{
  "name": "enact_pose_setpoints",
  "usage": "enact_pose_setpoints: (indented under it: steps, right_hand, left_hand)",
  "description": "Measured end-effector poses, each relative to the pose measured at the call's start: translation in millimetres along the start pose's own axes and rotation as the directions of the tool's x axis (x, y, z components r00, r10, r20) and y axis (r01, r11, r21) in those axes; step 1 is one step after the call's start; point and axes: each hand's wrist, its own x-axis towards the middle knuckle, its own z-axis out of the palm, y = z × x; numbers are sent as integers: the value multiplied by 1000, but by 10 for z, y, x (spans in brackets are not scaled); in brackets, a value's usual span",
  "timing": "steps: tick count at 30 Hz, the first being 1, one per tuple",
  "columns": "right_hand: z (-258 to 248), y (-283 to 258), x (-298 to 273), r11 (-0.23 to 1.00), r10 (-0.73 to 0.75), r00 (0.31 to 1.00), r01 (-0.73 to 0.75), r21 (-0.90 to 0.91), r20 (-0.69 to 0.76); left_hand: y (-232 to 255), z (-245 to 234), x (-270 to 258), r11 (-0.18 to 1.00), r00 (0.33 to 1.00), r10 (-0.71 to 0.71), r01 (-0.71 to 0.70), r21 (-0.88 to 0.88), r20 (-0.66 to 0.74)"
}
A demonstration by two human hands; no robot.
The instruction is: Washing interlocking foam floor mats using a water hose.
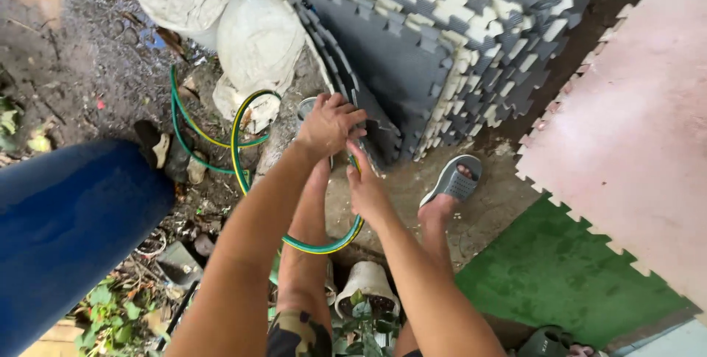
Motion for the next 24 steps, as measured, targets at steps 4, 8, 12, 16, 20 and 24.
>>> enact_pose_setpoints:
  steps: [4, 8, 12, 16, 20, 24]
  right_hand:
    - [333, 577, 78, 993, 99, 995, -98, 61, -22]
    - [532, 1218, 170, 971, 217, 974, -222, 87, 70]
    - [510, 1374, 254, 965, 244, 962, -254, 66, 124]
    - [311, 1589, 290, 946, 283, 938, -307, 104, 199]
    - [106, 1697, 360, 905, 329, 913, -378, 196, 241]
    - [29, 1868, 228, 929, 306, 930, -338, 148, 204]
  left_hand:
    - [-87, -173, 122, 998, 999, 20, -22, -59, -37]
    - [42, -381, 391, 996, 995, -61, 66, -52, 85]
    - [146, -315, 507, 988, 965, -158, 155, 29, 209]
    - [265, -180, 435, 989, 985, -141, 136, 59, 100]
    - [343, -116, 568, 983, 986, -144, 133, 125, 86]
    - [335, -5, 672, 986, 994, -104, 99, 133, 34]
